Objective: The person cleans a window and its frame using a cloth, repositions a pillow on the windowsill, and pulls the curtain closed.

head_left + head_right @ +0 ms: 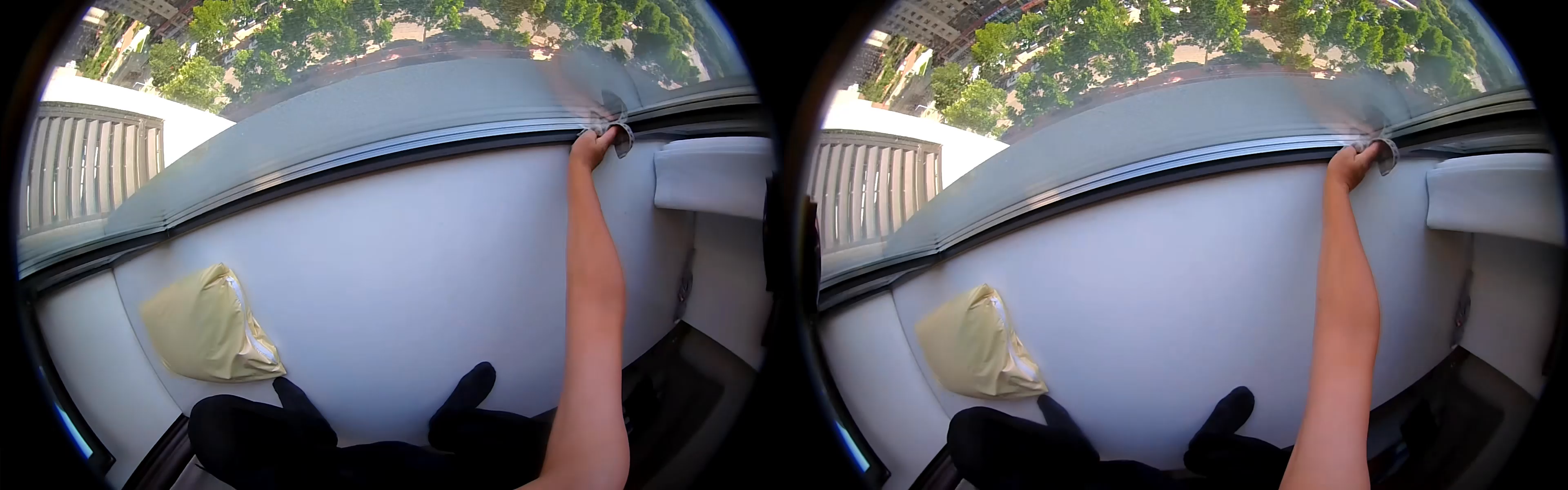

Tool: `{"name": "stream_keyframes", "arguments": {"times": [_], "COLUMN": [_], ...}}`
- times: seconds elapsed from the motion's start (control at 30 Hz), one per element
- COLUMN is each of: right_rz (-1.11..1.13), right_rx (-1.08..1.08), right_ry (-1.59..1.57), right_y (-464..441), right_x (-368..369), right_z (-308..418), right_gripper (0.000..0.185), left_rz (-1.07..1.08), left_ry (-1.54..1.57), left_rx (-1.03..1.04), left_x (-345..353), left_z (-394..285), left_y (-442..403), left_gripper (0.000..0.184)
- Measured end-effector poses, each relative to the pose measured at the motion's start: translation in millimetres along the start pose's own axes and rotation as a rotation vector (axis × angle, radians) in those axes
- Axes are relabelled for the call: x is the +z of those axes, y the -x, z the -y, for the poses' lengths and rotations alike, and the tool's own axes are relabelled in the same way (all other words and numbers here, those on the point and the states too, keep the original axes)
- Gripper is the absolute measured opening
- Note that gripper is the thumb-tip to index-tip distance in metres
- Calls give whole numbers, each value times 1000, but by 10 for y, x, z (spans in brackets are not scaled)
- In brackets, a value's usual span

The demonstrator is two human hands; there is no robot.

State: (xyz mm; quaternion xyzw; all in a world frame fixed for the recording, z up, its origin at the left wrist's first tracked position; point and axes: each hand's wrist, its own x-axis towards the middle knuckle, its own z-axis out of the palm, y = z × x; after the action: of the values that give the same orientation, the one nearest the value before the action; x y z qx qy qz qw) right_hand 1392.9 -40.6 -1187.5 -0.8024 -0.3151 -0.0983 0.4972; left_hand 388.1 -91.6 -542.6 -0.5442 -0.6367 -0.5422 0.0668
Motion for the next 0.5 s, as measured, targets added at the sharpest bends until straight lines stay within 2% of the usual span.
{"name": "stream_keyframes", "arguments": {"times": [0.03,0.1,0.13,0.17,0.2,0.23,0.3,0.33,0.4,0.5], "right_rz": [50,102,121,145,170,193,109,132,26,-8], "right_rx": [62,334,356,380,420,456,265,267,156,86], "right_ry": [60,-144,-153,-171,-133,-93,140,116,239,134], "right_y": [52,47,89,174,266,420,886,1113,1622,2327], "right_x": [80,-30,-73,-54,-32,7,131,196,340,454], "right_z": [-64,174,254,332,379,442,716,836,1089,1642], "right_gripper": [62,62,63,63,62,61,56,56,46,40], "left_rz": [5,57,-8,2,-17,-74,-78,-95,-68,-33], "left_ry": [3,29,-8,105,41,71,91,91,127,111], "left_rx": [6,23,-29,16,-31,-55,-68,-80,-55,-45], "left_x": [-35,-43,-162,-131,-278,-39,-9,20,178,124], "left_z": [1,6,64,128,199,34,43,29,-87,-59], "left_y": [-17,-35,-182,-220,-320,-105,-114,-116,73,-7], "left_gripper": [62,61,58,54,52,49,46,45,43,43]}}
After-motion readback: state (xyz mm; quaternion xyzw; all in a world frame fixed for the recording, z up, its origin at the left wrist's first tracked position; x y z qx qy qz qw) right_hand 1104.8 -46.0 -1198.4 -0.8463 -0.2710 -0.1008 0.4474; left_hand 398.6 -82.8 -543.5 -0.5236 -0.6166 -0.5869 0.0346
